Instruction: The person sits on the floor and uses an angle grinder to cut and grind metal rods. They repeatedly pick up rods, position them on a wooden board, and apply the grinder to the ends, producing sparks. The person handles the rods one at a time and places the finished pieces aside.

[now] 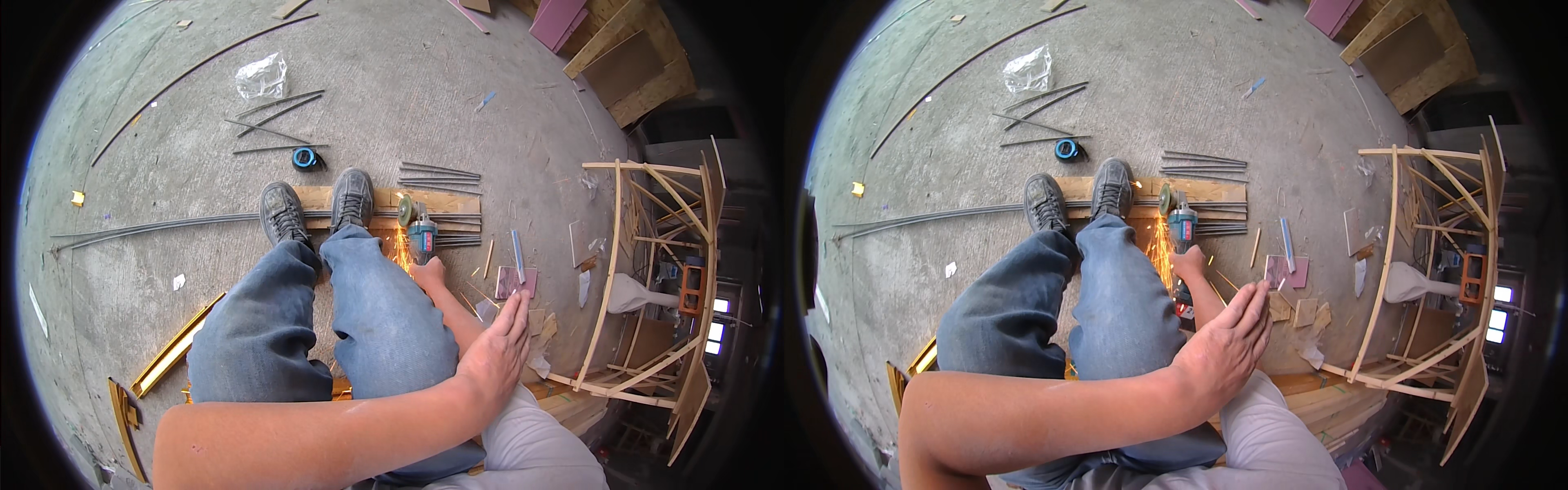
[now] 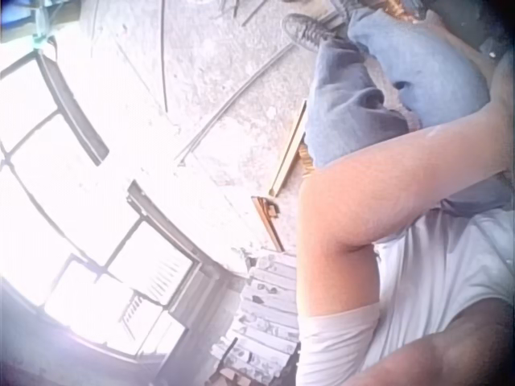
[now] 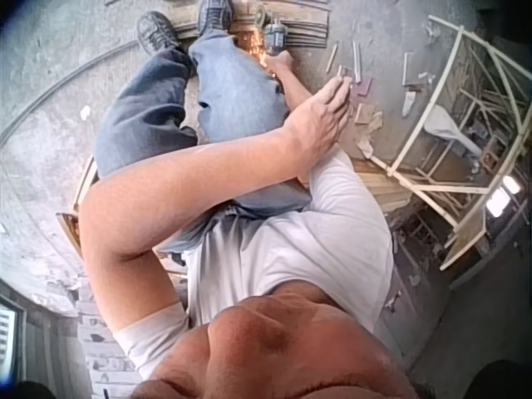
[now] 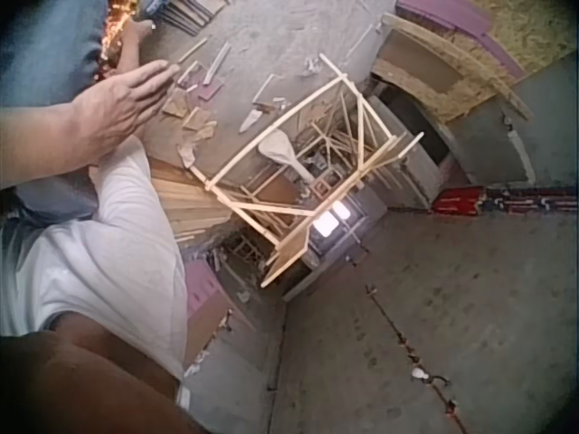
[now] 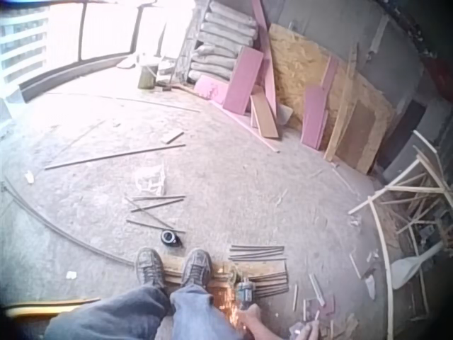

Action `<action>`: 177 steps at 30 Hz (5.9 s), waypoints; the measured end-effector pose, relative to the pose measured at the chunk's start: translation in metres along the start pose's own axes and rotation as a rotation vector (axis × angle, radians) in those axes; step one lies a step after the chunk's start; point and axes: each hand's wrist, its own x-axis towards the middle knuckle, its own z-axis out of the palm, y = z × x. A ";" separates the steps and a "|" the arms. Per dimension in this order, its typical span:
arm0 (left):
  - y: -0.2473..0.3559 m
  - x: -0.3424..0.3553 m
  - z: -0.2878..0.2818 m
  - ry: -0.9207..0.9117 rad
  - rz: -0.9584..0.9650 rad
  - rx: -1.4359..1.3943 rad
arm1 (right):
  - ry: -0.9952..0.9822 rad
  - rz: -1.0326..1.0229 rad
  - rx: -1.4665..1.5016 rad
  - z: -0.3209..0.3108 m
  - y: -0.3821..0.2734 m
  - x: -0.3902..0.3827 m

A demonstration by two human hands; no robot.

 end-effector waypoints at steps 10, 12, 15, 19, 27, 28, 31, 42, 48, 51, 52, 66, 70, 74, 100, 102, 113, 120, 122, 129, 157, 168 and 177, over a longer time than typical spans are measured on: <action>0.000 0.000 -0.002 -0.009 0.037 0.001 | 0.002 -0.027 -0.012 -0.003 0.014 -0.008; -0.001 -0.007 -0.001 -0.024 0.012 0.000 | -0.027 -0.053 0.001 0.008 0.016 -0.017; 0.001 -0.003 0.000 -0.022 0.032 0.033 | 0.005 -0.053 0.096 0.004 0.037 -0.022; -0.002 -0.011 -0.005 -0.030 0.007 0.061 | 0.091 -0.158 0.359 0.015 0.069 -0.047; -0.004 -0.008 -0.006 -0.006 -0.006 -0.035 | -0.051 0.317 0.762 -0.006 0.158 -0.068; -0.001 -0.004 -0.007 -0.009 0.003 -0.056 | -0.041 0.408 0.870 -0.013 0.171 -0.069; 0.002 0.004 -0.012 0.011 0.031 -0.113 | -0.149 0.389 1.004 -0.036 0.216 -0.063; 0.004 0.016 -0.016 -0.170 -0.027 -0.278 | -0.168 0.503 1.148 -0.012 0.246 -0.051; 0.005 0.021 -0.021 -0.207 -0.026 -0.294 | -0.188 0.548 1.218 -0.001 0.267 -0.045; 0.004 0.021 -0.021 -0.220 -0.038 -0.288 | -0.192 0.565 1.191 0.014 0.261 -0.045; 0.004 0.021 -0.021 -0.223 -0.041 -0.283 | -0.196 0.565 1.176 0.019 0.262 -0.045; -0.012 -0.005 -0.045 -0.289 0.153 -0.272 | 0.441 0.212 0.326 -0.007 0.181 -0.111; -0.035 -0.020 -0.063 -0.348 0.268 -0.299 | 0.358 -0.034 0.263 -0.005 0.108 -0.099; -0.043 -0.026 -0.077 -0.359 0.289 -0.238 | 0.190 -0.146 0.101 -0.010 0.038 -0.023; -0.078 -0.045 -0.111 -0.479 0.292 -0.446 | 0.215 -0.414 0.075 0.029 -0.013 -0.028; -0.103 -0.045 -0.114 -0.388 0.135 -0.555 | 0.228 -0.432 0.154 0.028 -0.015 -0.034; -0.325 -0.215 0.161 0.348 -1.301 -1.038 | -0.020 -0.281 -0.402 -0.023 -0.036 0.078; -0.368 -0.290 0.301 0.076 -1.142 -0.299 | 0.258 -0.459 -0.081 -0.016 -0.040 0.056; -0.373 -0.288 0.307 0.066 -1.055 -0.198 | 0.326 -0.581 0.073 0.000 -0.051 0.055; -0.390 -0.279 0.296 -0.225 -0.989 -0.306 | 0.309 -0.934 0.033 0.032 -0.103 0.064; -0.404 -0.285 0.296 -0.518 -0.848 -0.303 | 0.381 -0.958 -0.038 0.049 -0.109 0.063; -0.411 -0.291 0.297 -0.489 -0.881 -0.357 | 0.364 -0.927 -0.050 0.048 -0.108 0.061; -0.413 -0.289 0.294 -0.469 -0.999 -0.590 | 0.385 -0.887 -0.041 0.048 -0.108 0.056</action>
